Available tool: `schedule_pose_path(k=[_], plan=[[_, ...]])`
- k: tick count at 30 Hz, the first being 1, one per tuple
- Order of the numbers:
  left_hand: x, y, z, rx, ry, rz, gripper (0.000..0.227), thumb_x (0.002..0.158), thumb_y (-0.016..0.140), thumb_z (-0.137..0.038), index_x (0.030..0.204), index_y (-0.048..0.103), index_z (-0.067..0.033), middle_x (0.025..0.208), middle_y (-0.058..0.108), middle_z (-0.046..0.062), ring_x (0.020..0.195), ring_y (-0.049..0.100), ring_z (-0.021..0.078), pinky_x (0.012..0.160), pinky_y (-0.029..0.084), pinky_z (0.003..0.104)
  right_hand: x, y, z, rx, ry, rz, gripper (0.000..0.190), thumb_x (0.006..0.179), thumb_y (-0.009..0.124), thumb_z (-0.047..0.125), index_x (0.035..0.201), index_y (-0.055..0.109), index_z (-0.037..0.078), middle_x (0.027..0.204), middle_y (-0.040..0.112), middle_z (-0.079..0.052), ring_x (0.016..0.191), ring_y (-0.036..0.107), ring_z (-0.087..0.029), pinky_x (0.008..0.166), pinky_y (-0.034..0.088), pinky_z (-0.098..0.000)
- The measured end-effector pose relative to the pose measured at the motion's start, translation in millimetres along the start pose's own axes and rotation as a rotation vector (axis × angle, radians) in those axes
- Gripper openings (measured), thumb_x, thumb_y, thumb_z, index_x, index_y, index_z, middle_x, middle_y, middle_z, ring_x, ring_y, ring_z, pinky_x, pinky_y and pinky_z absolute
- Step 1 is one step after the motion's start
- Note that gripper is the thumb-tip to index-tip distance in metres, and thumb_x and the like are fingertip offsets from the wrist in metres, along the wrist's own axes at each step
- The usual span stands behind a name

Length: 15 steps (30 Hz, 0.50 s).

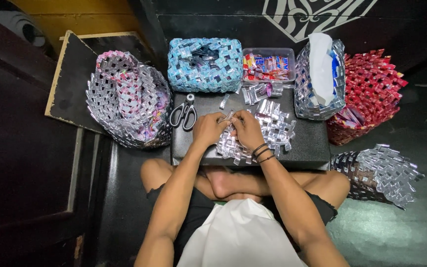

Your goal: Weaving a basket or bag by interlocking folded recycled metallic wrappers.

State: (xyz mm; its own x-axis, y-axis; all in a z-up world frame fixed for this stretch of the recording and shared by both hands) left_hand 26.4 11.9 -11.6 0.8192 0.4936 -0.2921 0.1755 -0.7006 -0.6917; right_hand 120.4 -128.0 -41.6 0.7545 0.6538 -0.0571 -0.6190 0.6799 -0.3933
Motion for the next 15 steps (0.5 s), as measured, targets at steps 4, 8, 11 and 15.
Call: schedule_pose_path(k=[4,8,11,15], plan=[[-0.2,0.7,0.9,-0.043,-0.011,0.000,0.021,0.088,0.074,-0.034,0.105,0.079,-0.0233,0.096,0.079,0.011,0.103,0.073,0.0389,0.086,0.056,0.048,-2.1,7.4,-7.5,0.059,0.117,0.000,0.016,0.103,0.056,0.018,0.105,0.066,0.006,0.057,0.068,-0.007,0.054,0.071,-0.020,0.055,0.059,-0.0267],[2.6,0.6,3.7,-0.088,-0.005,-0.004,0.016,0.087,0.075,-0.032,0.100,0.080,-0.0227,0.091,0.077,0.012,0.101,0.072,0.0407,0.084,0.055,0.048,-0.8,9.0,-13.6,0.061,0.133,-0.025,0.016,0.104,0.056,0.018,0.106,0.066,0.005,0.057,0.068,-0.009,0.052,0.070,-0.018,0.052,0.057,-0.0272],[3.2,4.0,6.7,-0.114,-0.005,0.004,0.016,0.085,0.076,-0.032,0.098,0.080,-0.0229,0.089,0.077,0.012,0.100,0.072,0.0406,0.083,0.055,0.046,-5.8,10.0,-16.1,0.075,0.125,-0.056,0.018,0.105,0.055,0.018,0.107,0.064,0.003,0.056,0.068,-0.010,0.051,0.070,-0.019,0.051,0.056,-0.0275],[5.4,4.5,8.1,-0.129,0.024,-0.002,0.020,0.084,0.076,-0.033,0.101,0.080,-0.0216,0.092,0.078,0.014,0.101,0.072,0.0410,0.084,0.056,0.047,-4.7,8.6,-16.3,0.109,0.108,-0.069,0.019,0.106,0.053,0.017,0.106,0.063,0.001,0.056,0.067,-0.011,0.051,0.070,-0.019,0.049,0.057,-0.0270]])
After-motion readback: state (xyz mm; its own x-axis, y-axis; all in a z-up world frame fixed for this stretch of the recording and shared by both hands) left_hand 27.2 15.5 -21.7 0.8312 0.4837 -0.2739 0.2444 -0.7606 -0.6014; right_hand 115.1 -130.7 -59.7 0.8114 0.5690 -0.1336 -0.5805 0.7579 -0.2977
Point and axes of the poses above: each hand's wrist, its own x-axis towards the middle knuckle, its own y-axis out of the palm, z = x × y, the point moved 4 cm from there along x, towards the middle knuckle
